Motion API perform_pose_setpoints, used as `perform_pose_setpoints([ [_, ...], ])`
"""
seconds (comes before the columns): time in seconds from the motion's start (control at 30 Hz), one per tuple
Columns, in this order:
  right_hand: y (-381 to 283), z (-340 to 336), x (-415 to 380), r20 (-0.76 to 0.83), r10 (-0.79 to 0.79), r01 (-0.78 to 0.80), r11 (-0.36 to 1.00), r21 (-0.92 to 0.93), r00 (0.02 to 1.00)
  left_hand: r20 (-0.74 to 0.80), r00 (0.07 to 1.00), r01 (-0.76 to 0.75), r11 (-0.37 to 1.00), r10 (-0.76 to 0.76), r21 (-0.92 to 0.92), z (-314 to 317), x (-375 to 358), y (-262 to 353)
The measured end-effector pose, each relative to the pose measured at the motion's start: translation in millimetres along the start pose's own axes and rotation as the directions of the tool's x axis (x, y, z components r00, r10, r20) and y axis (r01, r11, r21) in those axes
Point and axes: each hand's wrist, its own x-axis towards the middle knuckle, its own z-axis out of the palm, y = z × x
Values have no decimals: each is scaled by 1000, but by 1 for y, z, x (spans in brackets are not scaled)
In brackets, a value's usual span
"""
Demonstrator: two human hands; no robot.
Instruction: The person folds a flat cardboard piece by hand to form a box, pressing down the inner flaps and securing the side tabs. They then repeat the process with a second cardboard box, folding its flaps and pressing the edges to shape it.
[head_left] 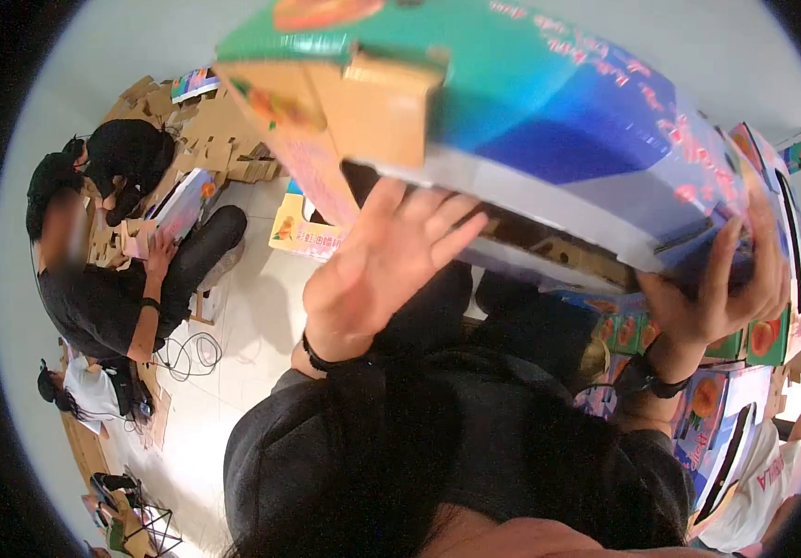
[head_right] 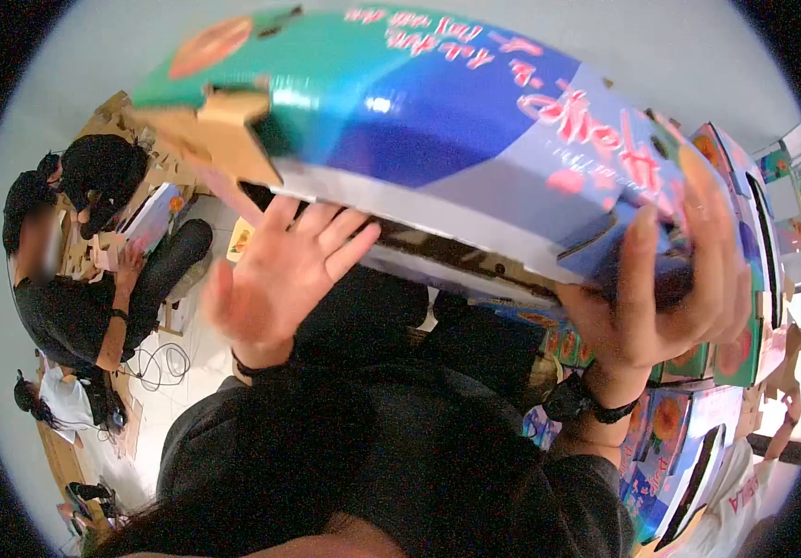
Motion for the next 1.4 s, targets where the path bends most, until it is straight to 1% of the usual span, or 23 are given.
perform_pose_setpoints([
  [0.07,-2,-1,-8,26,-35,35,999,-17,999,-133,991,-40,988,20,-148,9,7,-8],
  [0.1,-4,-7,-12,60,-40,43,998,-43,997,-216,976,-33,977,-13,-209,12,10,-10],
  [0.2,-10,-12,-15,113,-46,58,993,-107,993,-234,967,-189,903,103,-385,-9,14,-27],
  [0.27,-10,-9,-15,107,-51,62,993,-104,993,-278,949,-243,902,146,-358,-17,14,-32],
  [0.33,-11,-12,-16,126,-42,54,994,-92,991,-312,931,-278,921,189,-272,-24,16,-35],
  [0.43,-17,-16,-14,146,-25,37,996,-78,989,-268,921,-335,926,283,-173,-25,25,-33],
  [0.53,-21,-18,-11,164,-13,24,997,-68,986,-313,899,-361,922,305,-140,-29,30,-34],
  [0.63,-26,-21,-13,171,3,14,995,-99,985,-204,940,-324,898,272,-298,-34,31,-34],
  [0.73,-26,-22,-17,168,7,12,993,-114,986,-226,926,-351,907,301,-231,-32,31,-34],
  [0.9,-27,-22,-18,172,13,8,992,-123,985,-284,906,-347,935,315,-72,-24,33,-32],
  [0.97,-28,-21,-17,167,11,6,995,-104,986,-292,900,-348,937,323,-37,-23,33,-32],
  [1.07,-26,-21,-18,185,9,3,998,-64,983,-302,901,-338,940,311,-39,-24,32,-31],
  [1.13,-25,-20,-19,189,17,-4,997,-72,982,-309,905,-325,944,292,-63,-27,31,-31],
  [1.27,-26,-11,-19,114,33,-23,996,-85,993,-287,913,-311,950,290,-27,-30,33,-31],
  [1.33,-26,-12,-17,130,30,-19,996,-85,991,-275,915,-300,954,294,19,-28,34,-30],
  [1.4,-24,-10,-16,121,23,-13,996,-84,992,-266,923,-285,958,278,12,-26,36,-31],
])
